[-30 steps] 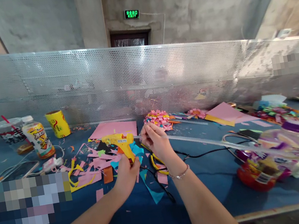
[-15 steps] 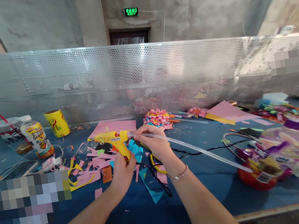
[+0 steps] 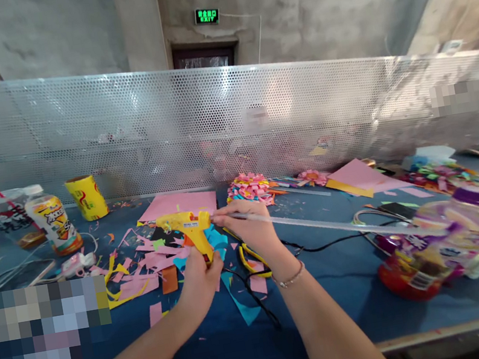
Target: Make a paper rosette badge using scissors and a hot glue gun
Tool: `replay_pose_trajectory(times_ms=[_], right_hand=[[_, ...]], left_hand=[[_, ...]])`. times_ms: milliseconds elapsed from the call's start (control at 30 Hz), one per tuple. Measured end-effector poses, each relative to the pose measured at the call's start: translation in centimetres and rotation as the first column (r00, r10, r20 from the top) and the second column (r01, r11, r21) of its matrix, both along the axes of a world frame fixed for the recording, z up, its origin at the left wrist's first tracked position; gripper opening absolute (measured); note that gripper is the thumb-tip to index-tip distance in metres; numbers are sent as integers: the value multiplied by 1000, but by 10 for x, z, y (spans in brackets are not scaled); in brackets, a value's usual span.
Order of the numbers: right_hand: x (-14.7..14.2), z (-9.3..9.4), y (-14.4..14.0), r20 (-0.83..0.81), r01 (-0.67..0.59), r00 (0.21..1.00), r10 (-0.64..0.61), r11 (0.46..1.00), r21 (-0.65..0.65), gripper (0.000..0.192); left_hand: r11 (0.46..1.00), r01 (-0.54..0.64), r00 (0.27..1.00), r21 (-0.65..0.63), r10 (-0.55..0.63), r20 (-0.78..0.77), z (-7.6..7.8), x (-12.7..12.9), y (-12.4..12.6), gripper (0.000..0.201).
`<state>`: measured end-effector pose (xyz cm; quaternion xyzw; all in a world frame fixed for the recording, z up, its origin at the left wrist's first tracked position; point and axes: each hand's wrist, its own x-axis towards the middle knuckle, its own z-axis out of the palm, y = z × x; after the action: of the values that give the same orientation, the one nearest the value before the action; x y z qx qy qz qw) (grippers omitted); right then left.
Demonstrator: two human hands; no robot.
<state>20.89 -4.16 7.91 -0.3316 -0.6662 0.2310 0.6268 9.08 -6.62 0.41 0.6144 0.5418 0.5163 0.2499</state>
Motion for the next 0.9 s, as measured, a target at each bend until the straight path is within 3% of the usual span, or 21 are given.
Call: replay_pose_trajectory(times_ms=[100, 167, 367, 433, 633, 900], right_hand=[[-2, -1, 1, 41, 102, 994, -102, 995, -17, 4], [-1, -1, 1, 36, 92, 995, -91, 995, -34, 4], [1, -9, 8, -160, -219, 966, 202, 971, -96, 20], [-2, -14, 10, -226, -262, 944, 238, 961, -82, 21], [-6, -13, 8, -253, -128, 962, 105, 989, -75, 11], [3, 1, -2, -115, -165, 981, 158, 985, -55, 9]], left_hand=[[1000, 23, 1000, -17, -23, -9, -1, 0, 1, 16], [999, 26, 1000, -19, -26, -4, -1, -1, 2, 15], [998, 64, 985, -24, -59, 164, 6, -6, 4, 13], [998, 54, 979, -38, -45, 201, 8, -7, 5, 14], [999, -37, 994, -17, 38, 100, 4, -4, 3, 19], [1000, -16, 1000, -2, 16, -2, 3, 2, -5, 12]])
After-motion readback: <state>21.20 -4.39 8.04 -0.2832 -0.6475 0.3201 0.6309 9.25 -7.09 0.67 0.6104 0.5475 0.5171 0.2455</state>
